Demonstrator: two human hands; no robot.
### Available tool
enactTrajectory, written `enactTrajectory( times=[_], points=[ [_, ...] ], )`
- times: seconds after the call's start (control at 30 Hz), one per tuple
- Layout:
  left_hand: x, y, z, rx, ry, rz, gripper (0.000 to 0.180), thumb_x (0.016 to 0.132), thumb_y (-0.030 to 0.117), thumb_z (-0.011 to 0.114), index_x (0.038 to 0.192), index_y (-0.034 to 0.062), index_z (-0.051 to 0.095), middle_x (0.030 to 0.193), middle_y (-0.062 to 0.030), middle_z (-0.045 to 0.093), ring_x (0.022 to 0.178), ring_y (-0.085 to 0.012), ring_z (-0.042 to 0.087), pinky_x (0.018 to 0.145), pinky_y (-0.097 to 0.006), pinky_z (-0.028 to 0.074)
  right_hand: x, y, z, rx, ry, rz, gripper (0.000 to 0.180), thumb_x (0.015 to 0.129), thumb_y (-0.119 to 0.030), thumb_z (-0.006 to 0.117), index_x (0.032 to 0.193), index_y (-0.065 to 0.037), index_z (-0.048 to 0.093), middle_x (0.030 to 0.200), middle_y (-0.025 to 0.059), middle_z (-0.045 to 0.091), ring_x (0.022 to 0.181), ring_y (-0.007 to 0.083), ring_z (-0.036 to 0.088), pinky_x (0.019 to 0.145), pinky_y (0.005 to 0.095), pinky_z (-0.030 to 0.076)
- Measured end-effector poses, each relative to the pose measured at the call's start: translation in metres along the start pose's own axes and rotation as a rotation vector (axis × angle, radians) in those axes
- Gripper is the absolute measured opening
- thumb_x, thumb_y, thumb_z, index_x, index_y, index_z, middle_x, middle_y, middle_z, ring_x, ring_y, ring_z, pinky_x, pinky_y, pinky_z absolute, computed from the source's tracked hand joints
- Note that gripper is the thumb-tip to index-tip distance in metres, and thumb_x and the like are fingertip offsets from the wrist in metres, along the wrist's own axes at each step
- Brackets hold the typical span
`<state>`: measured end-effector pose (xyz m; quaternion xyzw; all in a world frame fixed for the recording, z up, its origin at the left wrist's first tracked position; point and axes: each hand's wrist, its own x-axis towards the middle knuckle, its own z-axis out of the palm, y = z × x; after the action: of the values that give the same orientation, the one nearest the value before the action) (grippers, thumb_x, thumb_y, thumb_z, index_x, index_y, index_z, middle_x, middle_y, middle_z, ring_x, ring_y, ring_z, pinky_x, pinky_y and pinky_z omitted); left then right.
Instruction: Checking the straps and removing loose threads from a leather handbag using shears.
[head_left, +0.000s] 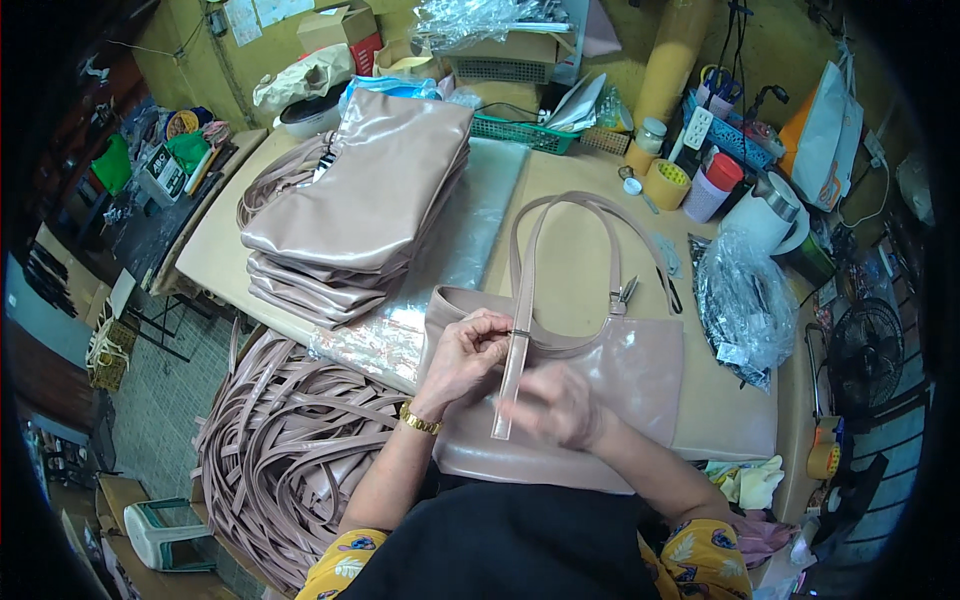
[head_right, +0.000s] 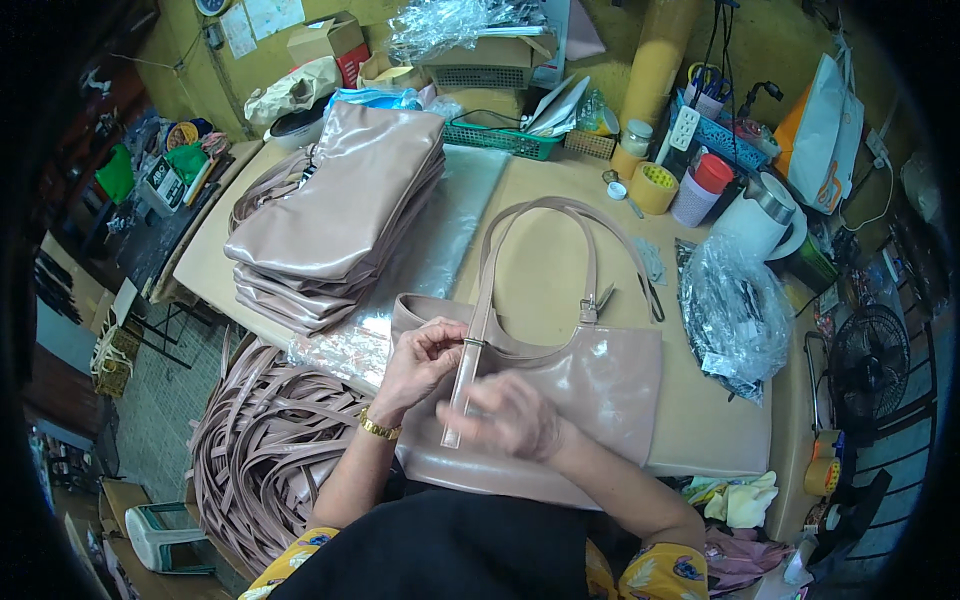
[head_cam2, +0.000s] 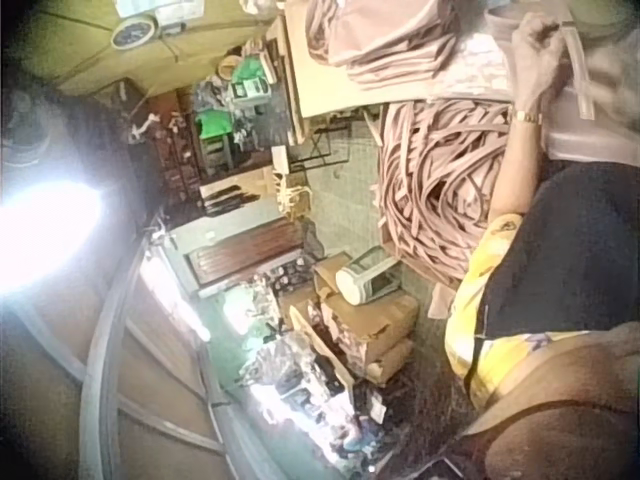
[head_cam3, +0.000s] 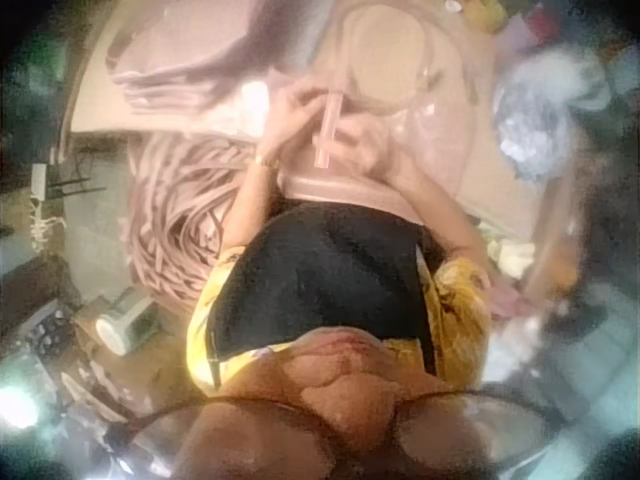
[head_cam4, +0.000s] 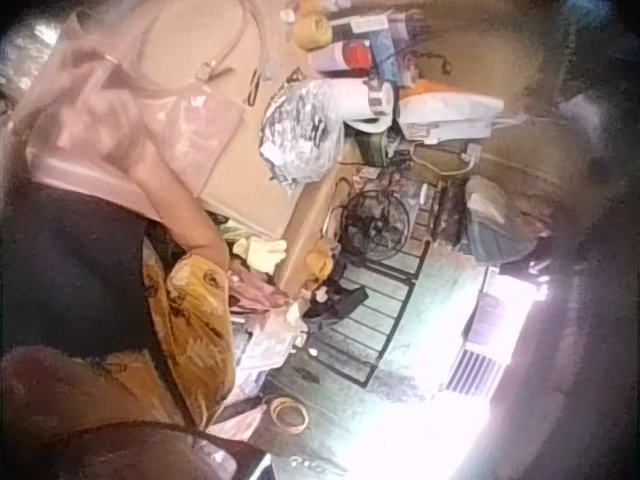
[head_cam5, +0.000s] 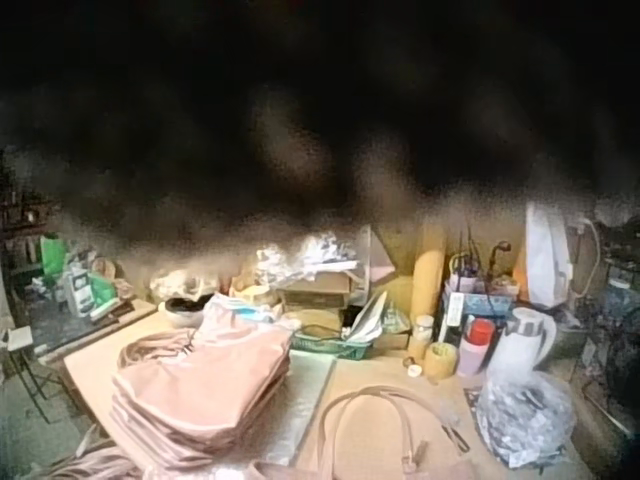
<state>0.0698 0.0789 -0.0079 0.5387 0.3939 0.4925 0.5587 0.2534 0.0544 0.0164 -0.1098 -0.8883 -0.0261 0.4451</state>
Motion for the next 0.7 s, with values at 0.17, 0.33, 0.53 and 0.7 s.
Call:
enactTrajectory(
  times=[0.17,0.33,0.53,0.7],
  points=[
    [0.003,0.01,0.008,0.136,0.027,0.018,0.02,0.085,-0.001,0.061,0.104,-0.0037,0.063,0.092,-0.0022,0.06,0.083,-0.008,0.058,0.073,-0.02,0.048,0.024,0.046,-0.005,0.03,0.078,0.245,0.018,0.074,-0.001,0.063,0.092,-0.006,0.063,0.079,0.0058,0.057,0.064,0.0161,0.059,0.055,0.0284,0.047],
    [0.011,0.019,0.016,0.043,0.131,-0.119,0.022,0.086,0.0,0.062,0.105,-0.0046,0.052,0.081,-0.0061,0.063,0.07,-0.0104,0.062,0.062,-0.022,0.052,0.036,0.075,0.003,0.589,0.083,1.008,0.01,0.09,-0.008,0.056,0.094,0.001,0.056,0.07,0.0057,0.06,0.056,0.0107,0.057,0.051,0.0256,0.046],
    [0.015,0.015,0.009,-0.107,0.123,-0.079,0.033,0.085,-0.004,0.061,0.103,0.0019,0.035,0.078,-0.0109,0.062,0.069,-0.0124,0.063,0.059,-0.021,0.052,0.041,0.083,0.007,0.531,-0.028,1.061,0.014,0.093,-0.011,0.053,0.092,0.002,0.053,0.063,0.0068,0.059,0.049,0.0108,0.058,0.046,0.026,0.045],
    [0.016,0.013,0.009,-0.142,0.151,-0.083,0.033,0.084,-0.004,0.062,0.104,0.001,0.036,0.078,-0.0105,0.062,0.069,-0.0124,0.063,0.059,-0.022,0.053,0.045,0.092,0.01,0.62,-0.075,1.126,0.015,0.093,-0.012,0.052,0.09,0.003,0.053,0.063,0.0068,0.059,0.047,0.0105,0.058,0.043,0.0259,0.045]
  ],
)
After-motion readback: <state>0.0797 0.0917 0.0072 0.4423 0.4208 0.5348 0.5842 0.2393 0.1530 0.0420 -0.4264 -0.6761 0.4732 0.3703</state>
